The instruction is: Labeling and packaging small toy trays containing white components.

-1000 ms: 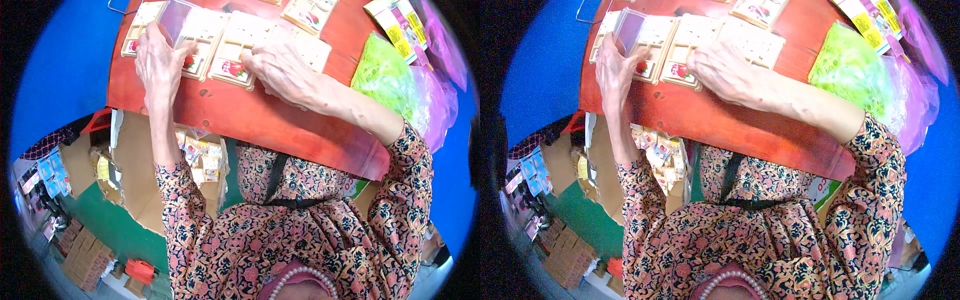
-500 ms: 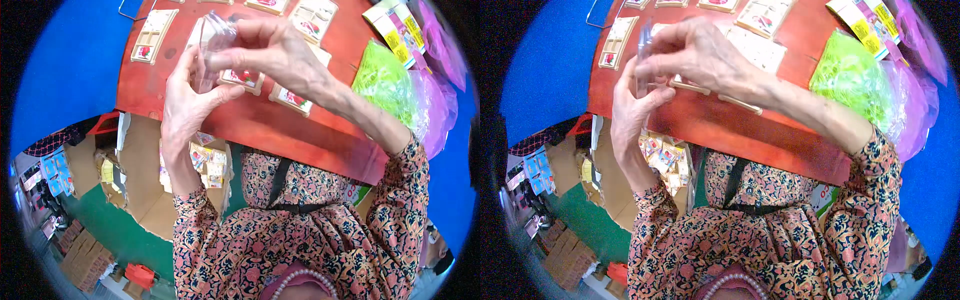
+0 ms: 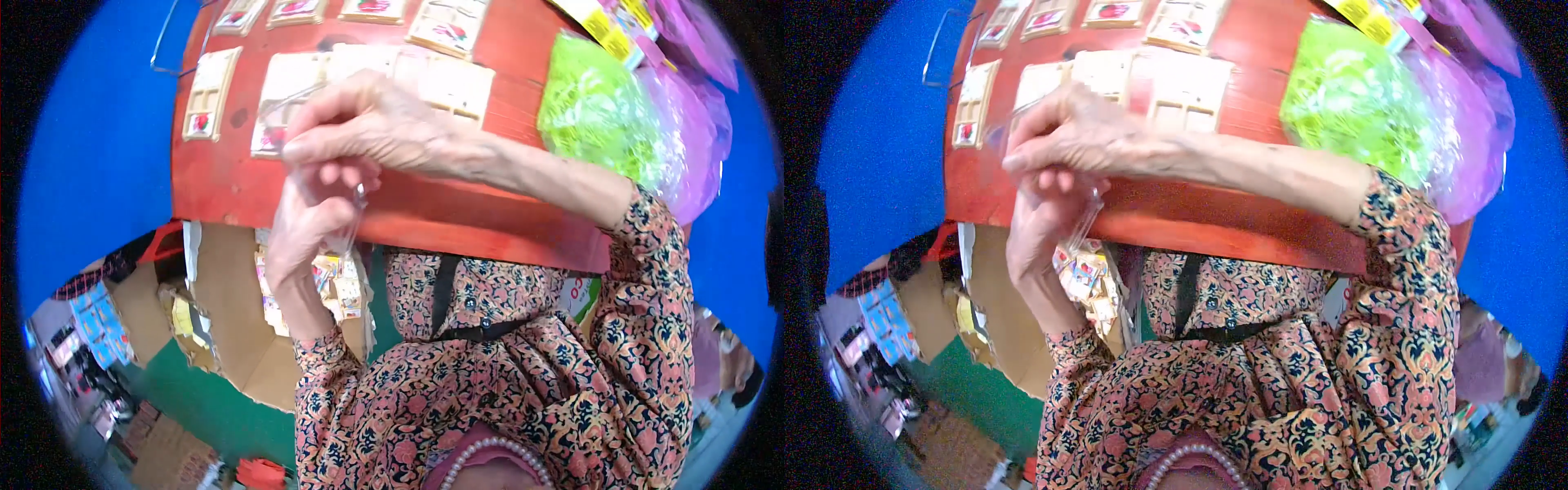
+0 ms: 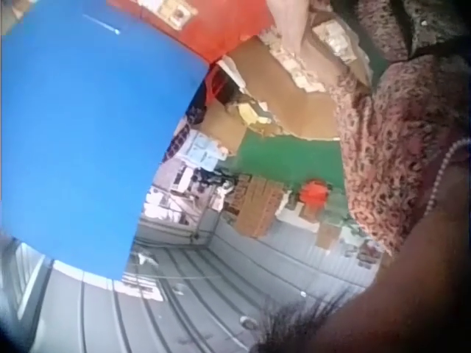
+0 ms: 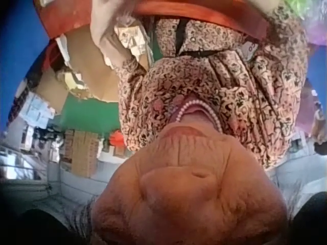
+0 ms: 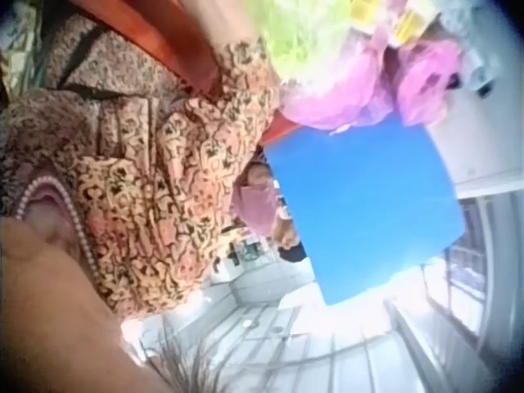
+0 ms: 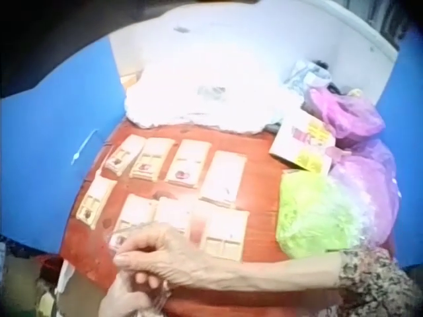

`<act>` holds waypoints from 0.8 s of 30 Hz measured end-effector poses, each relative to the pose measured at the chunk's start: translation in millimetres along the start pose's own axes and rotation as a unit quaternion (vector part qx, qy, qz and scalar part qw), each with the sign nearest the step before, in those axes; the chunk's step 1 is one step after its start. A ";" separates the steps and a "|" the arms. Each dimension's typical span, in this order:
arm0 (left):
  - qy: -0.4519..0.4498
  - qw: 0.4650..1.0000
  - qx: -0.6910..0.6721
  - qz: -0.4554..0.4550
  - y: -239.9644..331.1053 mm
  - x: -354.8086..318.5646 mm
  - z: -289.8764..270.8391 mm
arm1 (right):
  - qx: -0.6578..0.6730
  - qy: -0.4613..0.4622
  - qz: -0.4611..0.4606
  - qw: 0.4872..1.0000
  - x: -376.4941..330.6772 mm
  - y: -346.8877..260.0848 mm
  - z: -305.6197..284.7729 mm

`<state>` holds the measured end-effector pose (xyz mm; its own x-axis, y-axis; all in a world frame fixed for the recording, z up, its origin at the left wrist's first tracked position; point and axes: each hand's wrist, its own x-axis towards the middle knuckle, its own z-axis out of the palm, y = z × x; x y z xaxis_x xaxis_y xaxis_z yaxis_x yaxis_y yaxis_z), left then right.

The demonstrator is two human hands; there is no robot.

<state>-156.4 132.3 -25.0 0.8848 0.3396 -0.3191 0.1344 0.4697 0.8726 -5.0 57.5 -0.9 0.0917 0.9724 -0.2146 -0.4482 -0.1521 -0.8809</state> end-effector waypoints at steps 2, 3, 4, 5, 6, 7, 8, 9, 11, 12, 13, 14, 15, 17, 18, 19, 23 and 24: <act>0.026 0.998 0.044 -0.024 2.7 -9.5 -0.8 | 0.024 -0.038 -0.040 0.998 6.4 18.0 4.4; 0.042 0.996 0.068 -0.036 7.0 -14.1 1.8 | 0.032 -0.050 -0.083 0.995 7.9 27.6 6.7; 0.043 0.996 0.066 -0.033 0.7 -16.9 -3.7 | 0.039 -0.045 -0.060 0.996 3.7 26.7 10.6; 0.039 0.996 0.067 -0.036 -4.6 -19.9 -8.3 | 0.040 -0.041 -0.061 0.997 1.3 29.2 10.5; 0.055 0.994 0.080 -0.045 -9.2 -23.0 -12.9 | 0.053 -0.049 -0.045 0.996 -0.3 33.1 9.8; 0.074 0.991 0.093 -0.055 -11.1 -25.8 -14.7 | 0.069 -0.061 -0.028 0.995 -1.2 36.1 10.5; 0.064 0.993 0.070 -0.076 -10.1 -26.6 -12.8 | 0.076 -0.068 -0.004 0.995 -3.1 38.2 10.1; 0.064 0.992 0.070 -0.079 -12.6 -26.8 -14.3 | 0.078 -0.067 -0.003 0.995 -4.3 40.4 9.4; 0.043 0.993 0.049 -0.099 -13.3 -32.1 -17.7 | 0.052 -0.072 -0.011 0.996 -6.1 40.4 13.8; 0.047 0.993 0.050 -0.099 -13.1 -35.2 -15.8 | 0.054 -0.075 -0.011 0.996 -8.1 39.4 17.0; 0.075 0.994 0.031 -0.077 -17.2 -33.7 -9.5 | -0.006 -0.044 -0.033 0.998 -11.7 37.6 18.0; 0.103 0.993 0.013 -0.055 -20.6 -32.1 -2.8 | -0.067 -0.013 -0.055 0.996 -14.4 36.9 18.1; 0.101 0.993 0.010 -0.055 -21.9 -30.1 4.4 | -0.069 -0.011 -0.054 0.996 -15.8 38.5 17.0; 0.149 0.988 -0.031 -0.017 -18.6 -29.2 14.1 | -0.141 0.003 -0.140 0.980 -13.9 39.4 17.7; 0.174 0.981 -0.086 -0.021 -20.5 -24.6 12.3 | -0.170 0.022 -0.150 0.974 -15.7 37.8 14.8; 0.178 0.980 -0.085 -0.016 -17.8 -22.9 14.1 | -0.170 0.016 -0.152 0.973 -15.9 36.3 13.2; 0.152 0.985 -0.073 0.046 -11.1 -14.7 10.8 | -0.099 0.148 -0.060 0.982 -18.1 27.5 -9.2; 0.210 0.974 0.047 0.067 -7.0 -13.7 14.8 | -0.111 0.163 -0.064 0.978 -16.7 30.6 -16.8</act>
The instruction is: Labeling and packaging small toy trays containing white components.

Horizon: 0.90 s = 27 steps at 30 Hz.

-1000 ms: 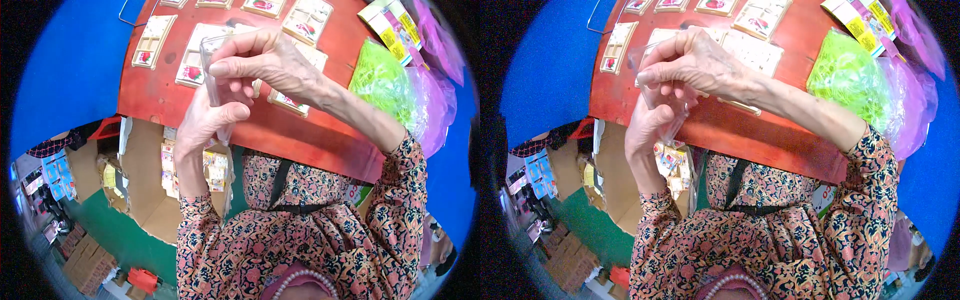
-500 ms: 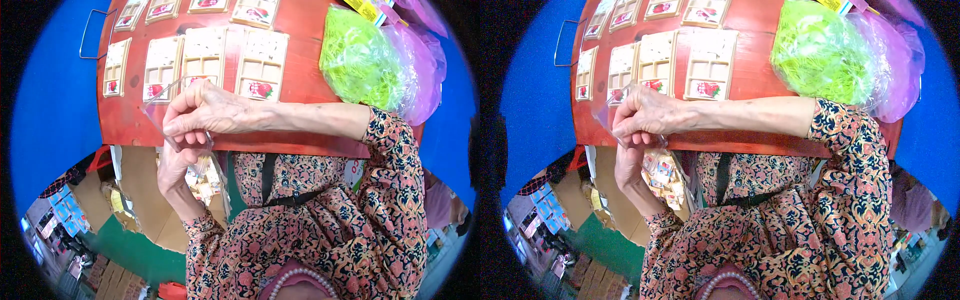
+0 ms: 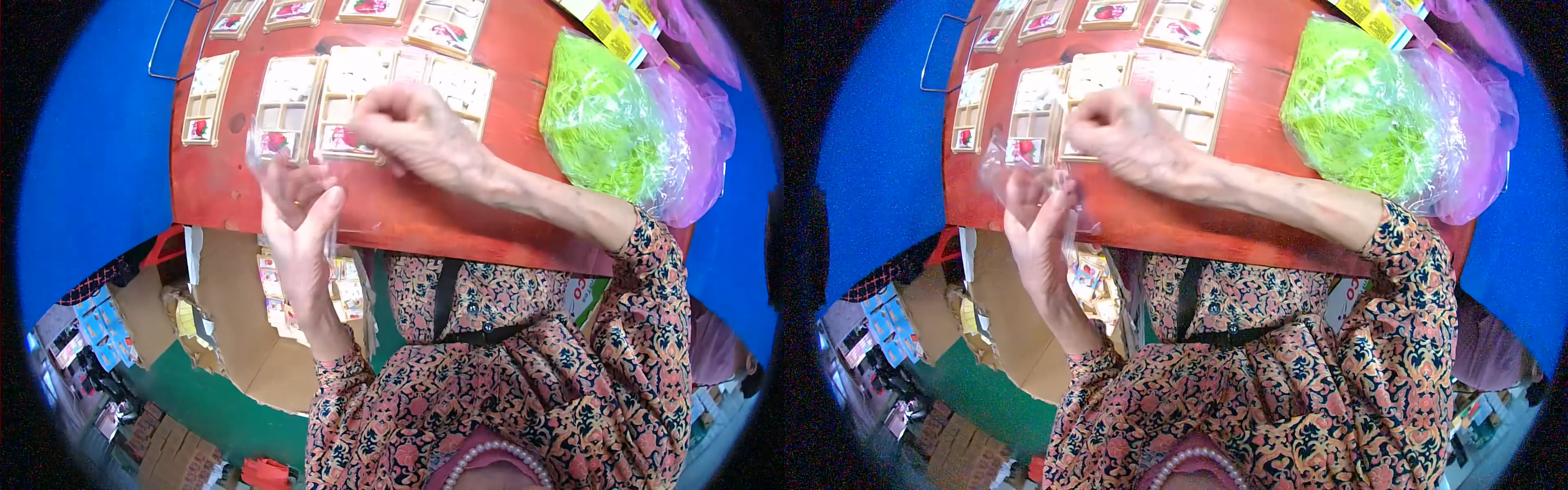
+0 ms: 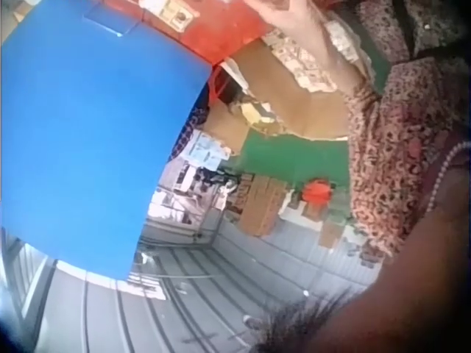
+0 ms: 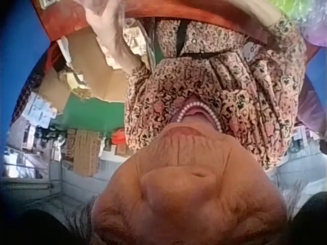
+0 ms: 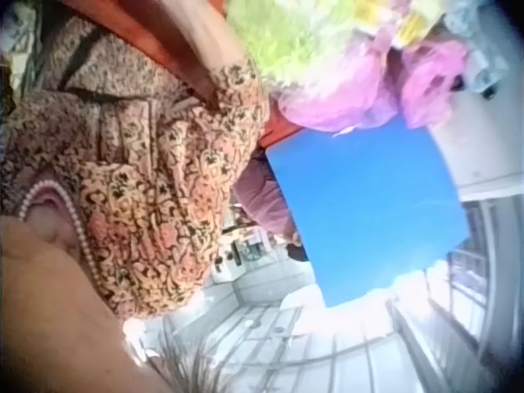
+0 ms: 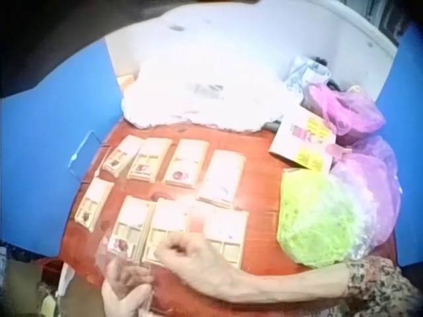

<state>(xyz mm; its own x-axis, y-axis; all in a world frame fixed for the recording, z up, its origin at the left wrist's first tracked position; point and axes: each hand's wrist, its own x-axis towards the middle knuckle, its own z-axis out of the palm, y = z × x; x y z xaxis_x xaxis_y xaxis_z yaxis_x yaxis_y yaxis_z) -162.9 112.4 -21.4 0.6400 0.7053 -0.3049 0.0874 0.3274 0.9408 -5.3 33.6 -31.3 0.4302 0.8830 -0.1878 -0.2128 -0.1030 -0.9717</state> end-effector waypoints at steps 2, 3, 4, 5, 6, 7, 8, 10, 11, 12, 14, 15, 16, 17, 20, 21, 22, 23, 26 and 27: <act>0.048 0.989 0.126 0.063 -0.8 6.7 12.3 | -0.019 0.020 -0.004 1.000 2.6 11.2 -12.2; 0.047 0.989 0.124 0.064 -4.1 12.9 16.8 | -0.029 0.052 0.005 0.998 3.1 17.0 -16.8; 0.062 0.971 0.206 0.105 -4.5 19.6 20.6 | -0.037 0.082 0.012 0.996 4.9 16.1 -18.4; 0.077 0.944 0.287 0.145 -4.5 26.2 24.6 | -0.037 0.082 0.010 0.996 7.5 15.0 -20.3; 0.066 0.934 0.300 0.181 -1.6 32.1 29.1 | -0.074 0.097 0.035 0.992 10.2 13.7 -22.1; 0.064 0.935 0.299 0.181 1.4 39.4 32.3 | -0.110 0.116 0.061 0.985 13.1 13.5 -25.7; 0.058 0.895 0.405 0.179 4.3 46.1 34.4 | -0.089 0.119 0.060 0.987 18.2 16.8 -27.5; 0.040 0.849 0.489 0.197 6.4 52.8 40.3 | -0.099 0.131 0.069 0.984 24.8 18.6 -31.6; 0.036 0.850 0.489 0.194 5.2 55.8 42.8 | -0.109 0.142 0.078 0.981 27.1 18.6 -34.5; 0.024 0.827 0.521 0.210 3.0 59.5 45.1 | -0.143 0.131 0.083 0.978 30.2 18.0 -39.4; -0.003 0.796 0.541 0.273 -2.2 62.1 50.6 | -0.186 0.122 0.074 0.972 34.4 20.6 -55.5; -0.007 0.796 0.542 0.268 -4.9 63.9 50.8 | -0.227 0.103 0.057 0.967 35.3 21.2 -58.4; -0.021 0.781 0.563 0.270 -7.1 65.6 51.7 | -0.266 0.078 0.059 0.959 33.2 19.2 -64.6; -0.032 0.764 0.585 0.271 -8.1 66.1 50.3 | -0.262 0.076 0.063 0.960 30.0 17.4 -64.7; -0.019 0.743 0.606 0.281 -18.2 65.3 45.1 | -0.413 0.079 -0.171 0.891 15.1 19.6 -65.2; -0.020 0.743 0.608 0.280 -19.3 64.5 43.8 | -0.412 0.079 -0.170 0.892 8.6 22.5 -64.7; -0.030 0.742 0.606 0.285 -24.0 65.7 50.2 | -0.472 0.085 -0.190 0.857 -2.4 25.0 -70.0; -0.031 0.736 0.614 0.286 -23.1 63.3 49.4 | -0.521 0.085 -0.215 0.822 -11.3 23.9 -66.7; -0.034 0.713 0.642 0.281 -22.9 56.4 56.2 | -0.523 0.081 -0.183 0.829 -37.8 21.4 -66.5; -0.036 0.713 0.641 0.281 -23.5 54.1 57.9 | -0.545 0.085 -0.184 0.813 -44.4 22.1 -67.5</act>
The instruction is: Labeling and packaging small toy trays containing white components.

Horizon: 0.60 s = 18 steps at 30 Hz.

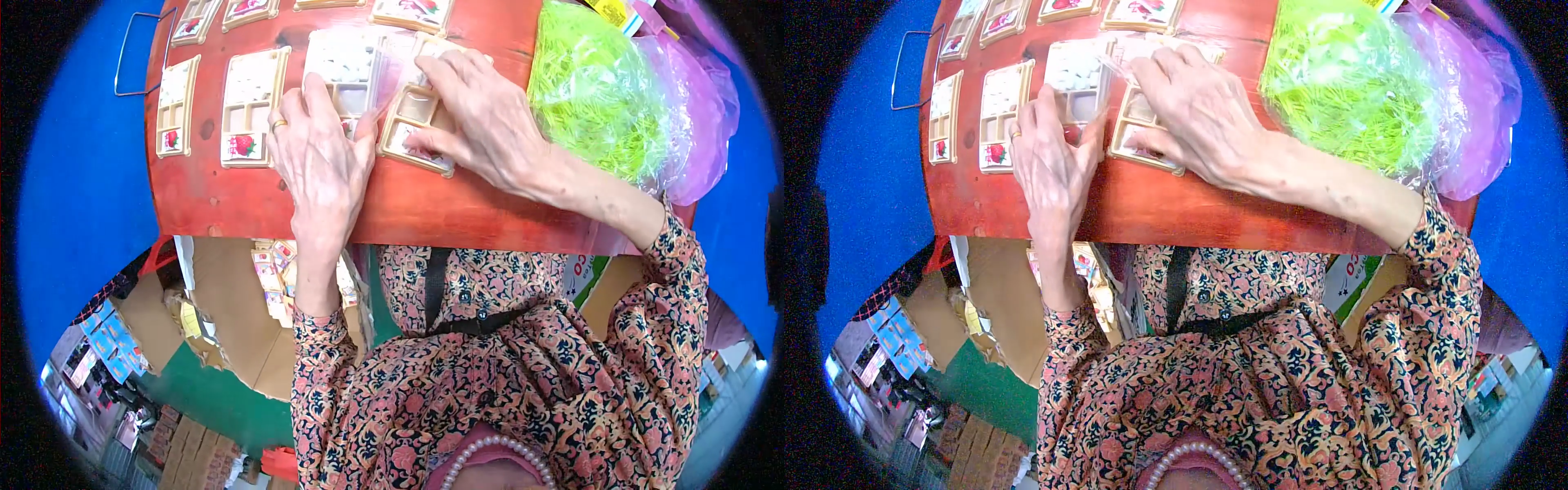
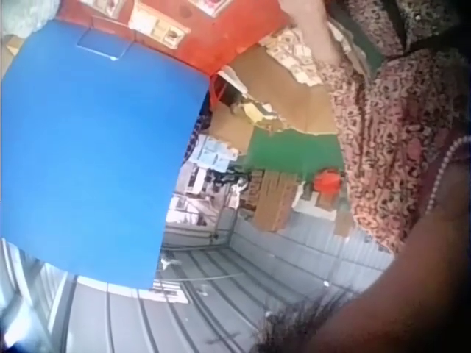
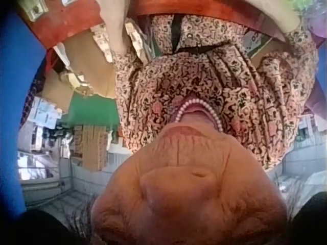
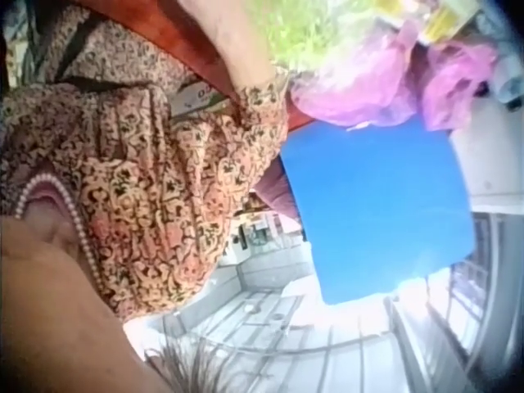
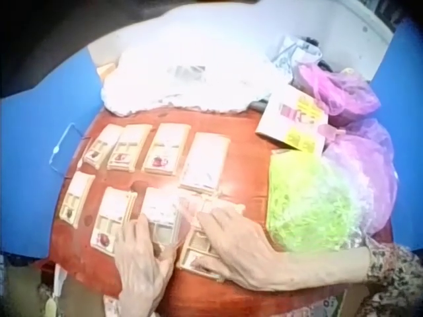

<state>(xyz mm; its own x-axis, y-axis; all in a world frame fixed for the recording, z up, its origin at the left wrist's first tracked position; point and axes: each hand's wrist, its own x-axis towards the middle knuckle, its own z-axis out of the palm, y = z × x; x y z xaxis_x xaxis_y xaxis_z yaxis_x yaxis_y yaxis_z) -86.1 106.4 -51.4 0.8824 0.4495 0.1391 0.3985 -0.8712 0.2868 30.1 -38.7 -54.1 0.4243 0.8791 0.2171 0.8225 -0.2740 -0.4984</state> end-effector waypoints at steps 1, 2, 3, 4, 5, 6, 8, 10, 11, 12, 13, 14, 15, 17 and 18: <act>-0.005 1.000 0.013 -0.008 0.6 -3.3 -1.2 | -0.004 -0.042 0.021 0.999 -4.8 -4.1 -1.9; -0.010 1.000 0.026 -0.015 0.5 -5.9 -1.8 | -0.002 -0.040 0.020 0.999 -8.5 -6.0 -1.1; 0.007 0.999 0.031 -0.022 -0.4 -8.3 -1.1 | -0.020 -0.047 0.011 0.999 -12.6 -7.1 1.8; 0.008 0.999 0.029 -0.019 -0.7 -9.9 1.6 | -0.042 -0.054 0.004 0.998 -17.6 -6.0 4.6; 0.023 0.999 0.033 -0.015 -1.7 -11.4 3.4 | -0.072 -0.066 0.005 0.995 -22.3 -5.0 8.9; 0.038 0.999 0.037 -0.011 -1.4 -11.7 4.2 | -0.075 -0.065 0.006 0.995 -25.7 -4.1 11.3; 0.029 0.999 0.032 -0.019 -0.4 -11.2 4.5 | -0.122 -0.068 -0.003 0.990 -29.0 -3.2 18.0; 0.022 0.999 0.026 -0.027 2.5 -9.6 5.9 | -0.124 -0.083 -0.002 0.989 -33.0 -1.4 18.3; 0.011 0.999 0.014 -0.037 3.2 -9.7 5.2 | -0.137 -0.096 0.002 0.986 -33.2 -2.2 18.3; -0.001 0.999 0.002 -0.048 4.0 -9.1 4.4 | -0.150 -0.108 0.005 0.983 -32.7 -2.7 17.4; -0.002 0.999 -0.006 -0.048 4.6 -7.5 2.9 | -0.145 -0.108 0.006 0.983 -31.5 -2.8 15.4; 0.004 0.999 -0.007 -0.049 6.0 -7.3 2.1 | -0.149 -0.105 0.002 0.983 -31.5 -2.9 12.5; 0.000 0.999 -0.013 -0.049 7.1 -7.1 1.1 | -0.155 -0.115 0.006 0.981 -30.7 -3.0 9.6; -0.001 0.999 -0.007 -0.047 5.3 -8.7 0.5 | -0.163 -0.126 0.004 0.979 -27.6 -4.5 8.2; 0.006 0.999 -0.004 -0.051 4.2 -10.9 -1.1 | -0.165 -0.122 -0.004 0.979 -27.3 -6.9 5.2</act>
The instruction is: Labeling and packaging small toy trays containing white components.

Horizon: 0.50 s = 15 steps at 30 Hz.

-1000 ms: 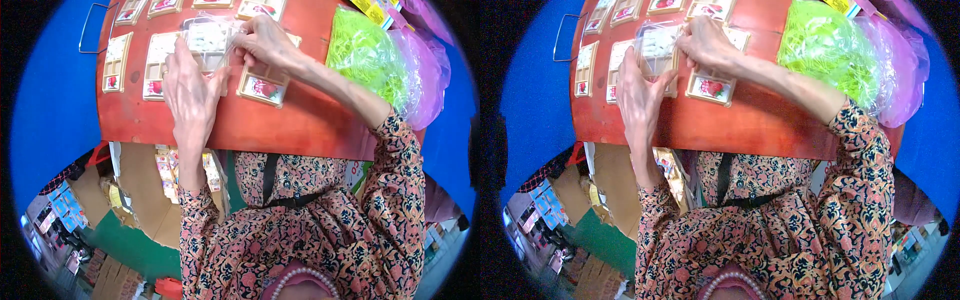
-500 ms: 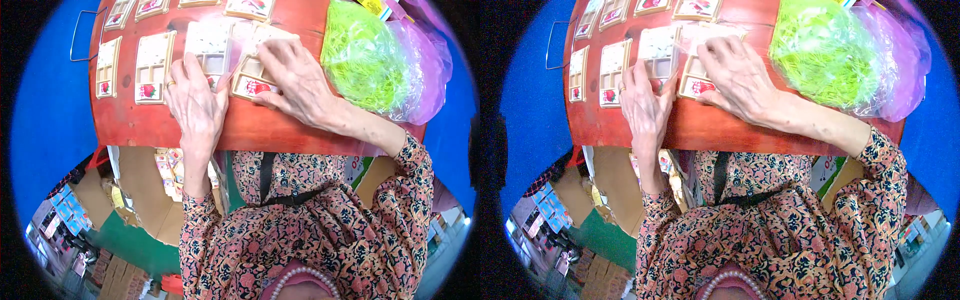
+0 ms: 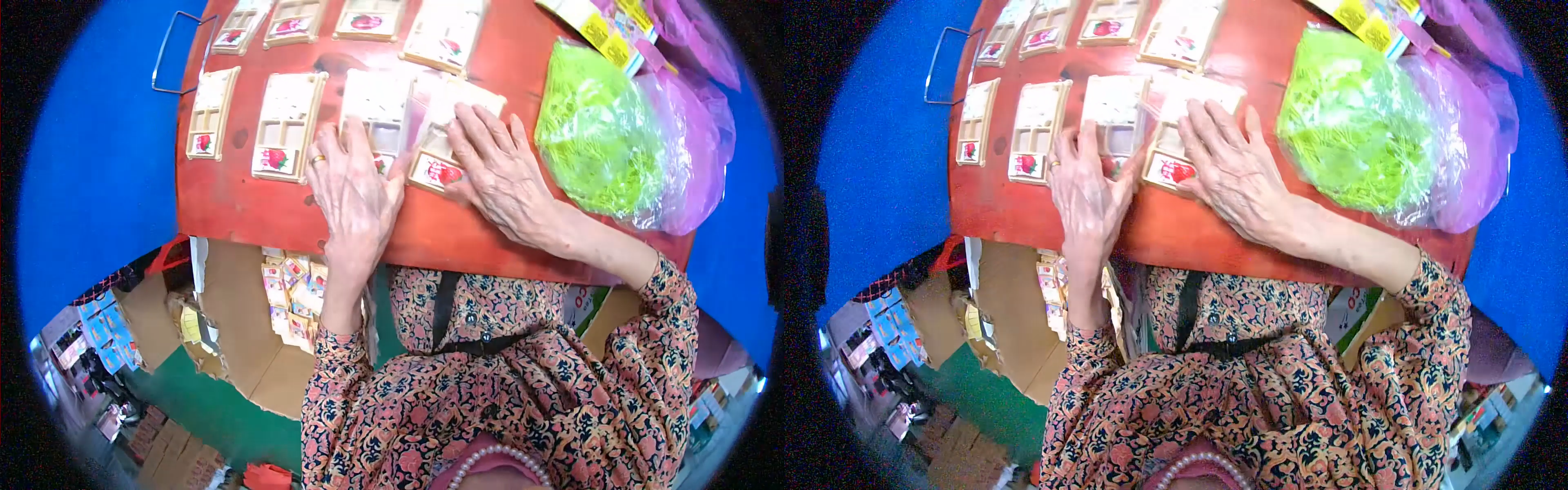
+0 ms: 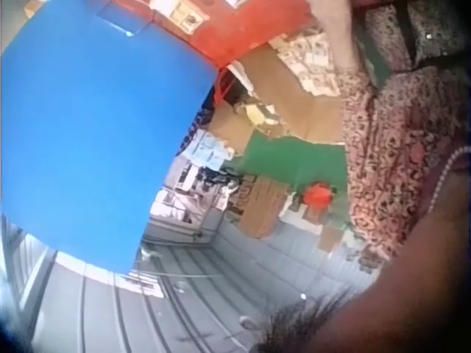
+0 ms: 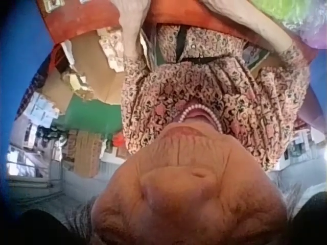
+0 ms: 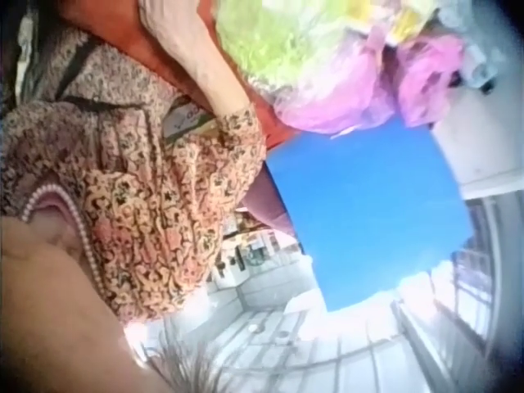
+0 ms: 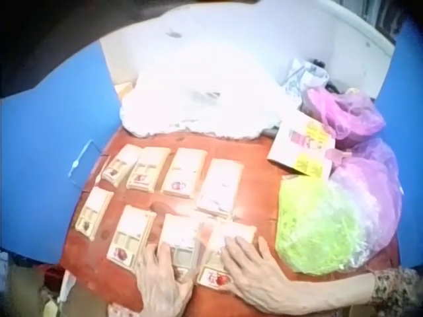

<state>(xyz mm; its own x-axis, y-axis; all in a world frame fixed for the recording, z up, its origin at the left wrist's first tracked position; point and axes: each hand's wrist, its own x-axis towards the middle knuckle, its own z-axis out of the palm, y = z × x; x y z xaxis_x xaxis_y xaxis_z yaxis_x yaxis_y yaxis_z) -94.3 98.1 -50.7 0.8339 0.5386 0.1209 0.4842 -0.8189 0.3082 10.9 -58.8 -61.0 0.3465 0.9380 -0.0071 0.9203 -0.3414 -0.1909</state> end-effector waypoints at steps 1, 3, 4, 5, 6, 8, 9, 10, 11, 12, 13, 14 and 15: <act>0.015 1.000 -0.021 0.000 -3.0 -1.6 -2.2 | 0.014 -0.012 0.005 1.000 1.3 -1.0 -4.7; 0.059 0.997 -0.050 -0.016 -7.8 -2.7 -11.6 | 0.075 0.022 0.003 0.997 12.1 -2.2 -19.0; 0.072 0.996 -0.038 -0.025 -9.8 -4.5 -18.0 | 0.078 0.029 -0.014 0.996 16.9 -3.7 -25.7; 0.071 0.993 -0.084 -0.052 -8.8 -4.9 -25.5 | 0.219 0.021 0.008 0.975 20.2 -3.6 -34.9; 0.071 0.986 -0.129 -0.078 -10.9 -5.7 -32.2 | 0.357 0.008 0.029 0.934 25.2 -7.3 -44.2; 0.080 0.985 -0.144 -0.059 -12.7 -6.6 -37.5 | 0.590 -0.028 0.125 0.797 37.3 -23.7 -60.4; 0.024 0.967 -0.248 -0.059 -10.1 -7.0 -42.0 | 0.641 -0.046 0.102 0.760 41.7 -27.1 -66.4; -0.036 0.935 -0.350 -0.056 -8.3 -6.4 -44.8 | 0.688 -0.062 0.081 0.718 48.4 -30.1 -73.0; -0.085 0.922 -0.374 -0.048 -10.3 -9.6 -44.6 | 0.681 -0.064 0.054 0.728 56.8 -34.4 -81.6; -0.083 0.921 -0.379 -0.041 -9.4 -11.6 -43.9 | 0.676 -0.059 0.055 0.733 61.6 -38.3 -80.4; -0.124 0.829 -0.542 -0.063 -9.1 -14.9 -47.1 | 0.706 -0.060 0.030 0.705 66.1 -44.2 -76.0; -0.165 0.704 -0.687 -0.080 -9.8 -17.6 -47.1 | 0.733 -0.062 0.008 0.678 69.9 -48.4 -71.6; -0.224 0.703 -0.672 -0.069 -20.9 -20.9 -46.8 | 0.730 -0.058 0.008 0.681 73.9 -51.2 -69.5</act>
<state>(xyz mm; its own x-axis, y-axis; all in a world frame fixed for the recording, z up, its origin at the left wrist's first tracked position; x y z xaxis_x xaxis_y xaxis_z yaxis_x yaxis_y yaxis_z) -134.2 113.2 -15.5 0.9489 0.2319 -0.2140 0.1321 0.3239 0.9368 2.0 23.8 16.5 0.2590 0.9624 -0.0823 -0.2730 -0.0088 -0.9620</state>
